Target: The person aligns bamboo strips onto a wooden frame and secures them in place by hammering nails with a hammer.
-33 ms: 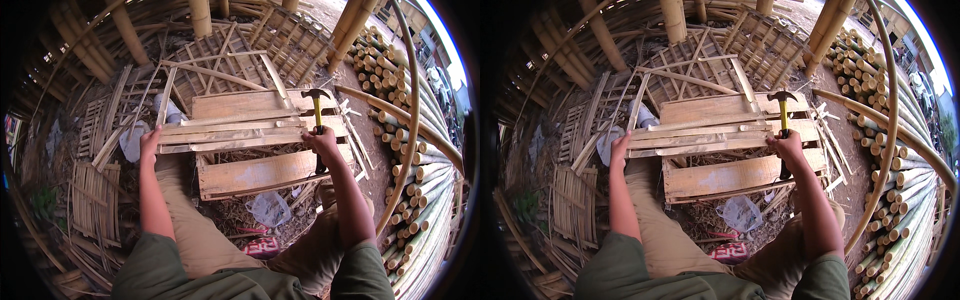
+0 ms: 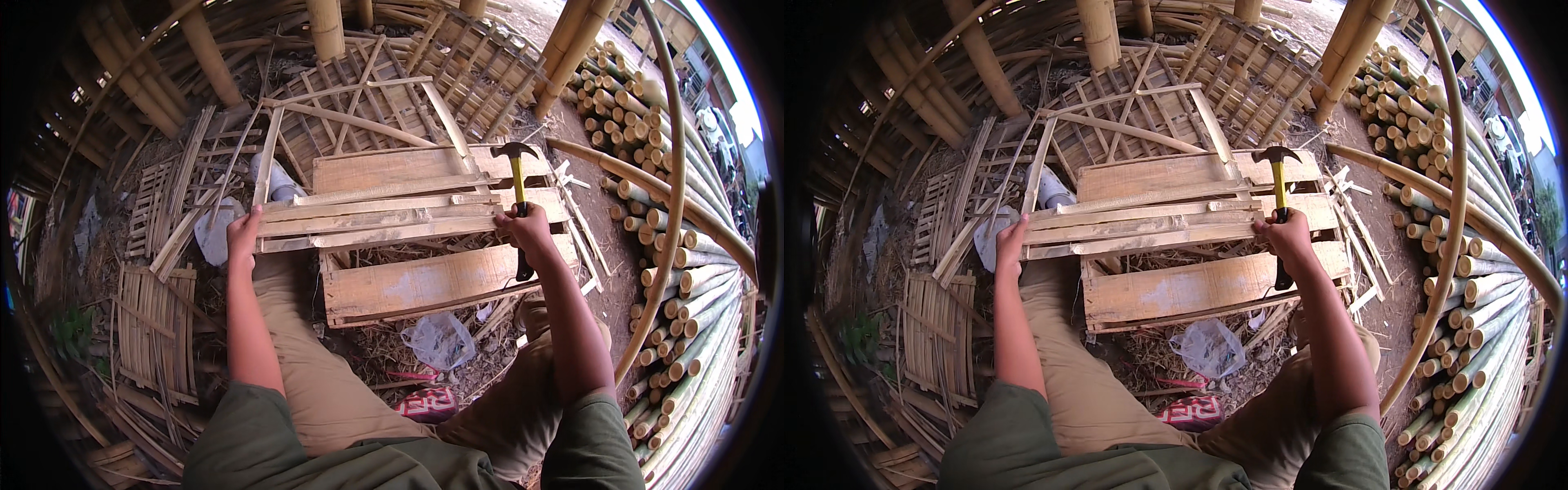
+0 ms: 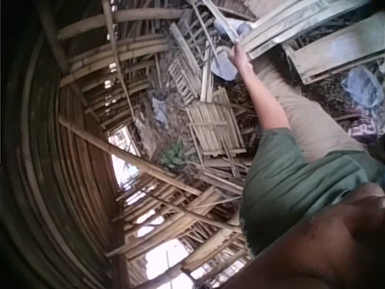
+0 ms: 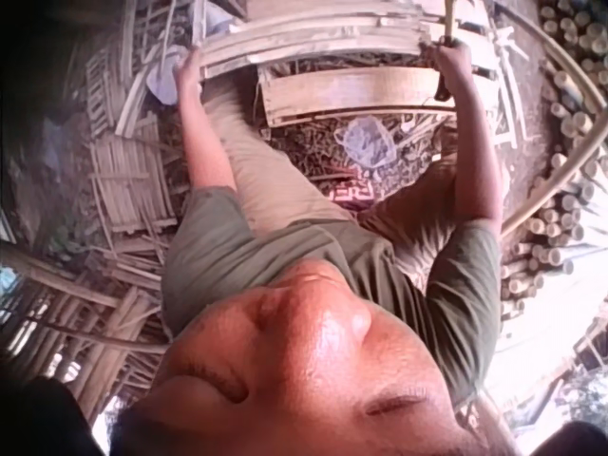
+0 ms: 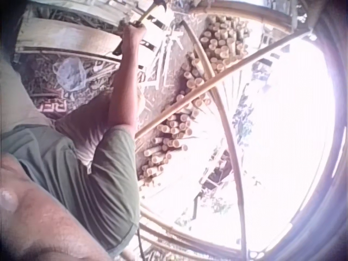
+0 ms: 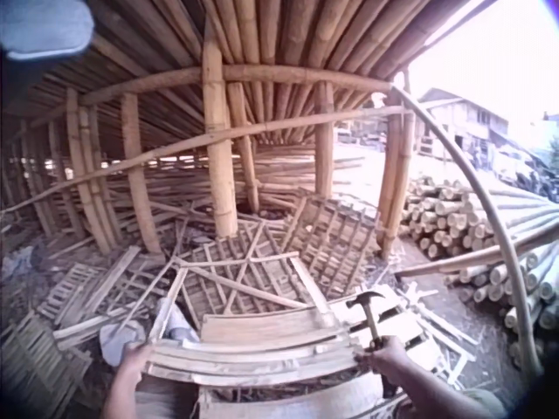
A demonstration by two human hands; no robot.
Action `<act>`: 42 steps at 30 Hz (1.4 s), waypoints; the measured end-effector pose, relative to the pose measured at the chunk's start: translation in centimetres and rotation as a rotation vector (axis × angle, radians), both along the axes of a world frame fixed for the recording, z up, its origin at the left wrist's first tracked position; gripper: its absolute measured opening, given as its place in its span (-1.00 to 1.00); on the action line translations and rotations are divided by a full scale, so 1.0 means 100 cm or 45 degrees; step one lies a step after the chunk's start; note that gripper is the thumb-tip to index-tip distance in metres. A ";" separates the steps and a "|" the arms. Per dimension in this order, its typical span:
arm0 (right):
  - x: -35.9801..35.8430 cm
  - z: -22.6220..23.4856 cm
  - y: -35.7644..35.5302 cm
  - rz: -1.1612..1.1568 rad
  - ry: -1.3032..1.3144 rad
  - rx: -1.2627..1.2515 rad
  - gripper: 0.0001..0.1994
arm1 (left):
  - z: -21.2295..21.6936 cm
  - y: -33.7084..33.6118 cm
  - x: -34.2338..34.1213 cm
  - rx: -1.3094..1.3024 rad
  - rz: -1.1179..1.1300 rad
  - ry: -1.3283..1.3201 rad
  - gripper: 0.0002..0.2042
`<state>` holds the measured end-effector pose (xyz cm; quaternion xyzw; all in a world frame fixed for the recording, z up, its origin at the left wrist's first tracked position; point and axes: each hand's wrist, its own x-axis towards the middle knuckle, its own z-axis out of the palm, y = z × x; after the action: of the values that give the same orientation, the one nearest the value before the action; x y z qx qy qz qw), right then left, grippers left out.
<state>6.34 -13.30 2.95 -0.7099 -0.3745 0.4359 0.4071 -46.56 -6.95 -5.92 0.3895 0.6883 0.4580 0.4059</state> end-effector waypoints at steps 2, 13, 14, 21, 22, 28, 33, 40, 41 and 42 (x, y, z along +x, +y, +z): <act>0.004 -0.003 0.008 -0.046 0.038 0.042 -0.70 | 0.008 -0.011 0.008 0.030 0.009 0.027 -0.60; 0.030 -0.003 0.030 -0.019 -0.356 -0.218 -0.77 | 0.016 -0.050 0.052 0.093 0.111 0.027 -0.59; 0.034 -0.004 0.031 0.011 -0.352 -0.253 -0.77 | 0.013 -0.049 0.052 0.097 0.106 0.027 -0.59; 0.044 0.000 0.024 0.080 -0.501 -0.321 -0.71 | 0.012 -0.053 0.054 0.038 0.013 0.129 -0.61; 0.048 -0.001 0.024 0.072 -0.502 -0.322 -0.71 | 0.012 -0.053 0.056 0.028 -0.016 0.126 -0.61; 0.049 -0.004 0.020 0.098 -0.766 -0.411 -0.62 | 0.007 -0.049 0.059 -0.024 -0.111 0.163 -0.60; 0.044 -0.004 0.020 0.106 -0.758 -0.399 -0.59 | -0.005 -0.042 0.038 -0.154 -0.178 0.231 -0.55; 0.052 -0.013 0.018 0.053 -0.800 -0.344 -0.61 | 0.077 -0.036 0.151 0.831 -0.257 0.915 -0.66; 0.046 -0.011 0.019 0.065 -0.825 -0.306 -0.62 | 0.090 -0.035 0.176 0.868 -0.397 0.818 -0.70; 0.052 -0.016 0.019 0.050 -0.822 -0.290 -0.63 | 0.103 -0.036 0.210 0.823 -0.631 0.710 -0.68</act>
<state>11.53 -11.40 1.33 -0.8448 -0.4464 0.2357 0.1772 -25.60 -10.54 4.40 0.7552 0.4801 0.4162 0.1615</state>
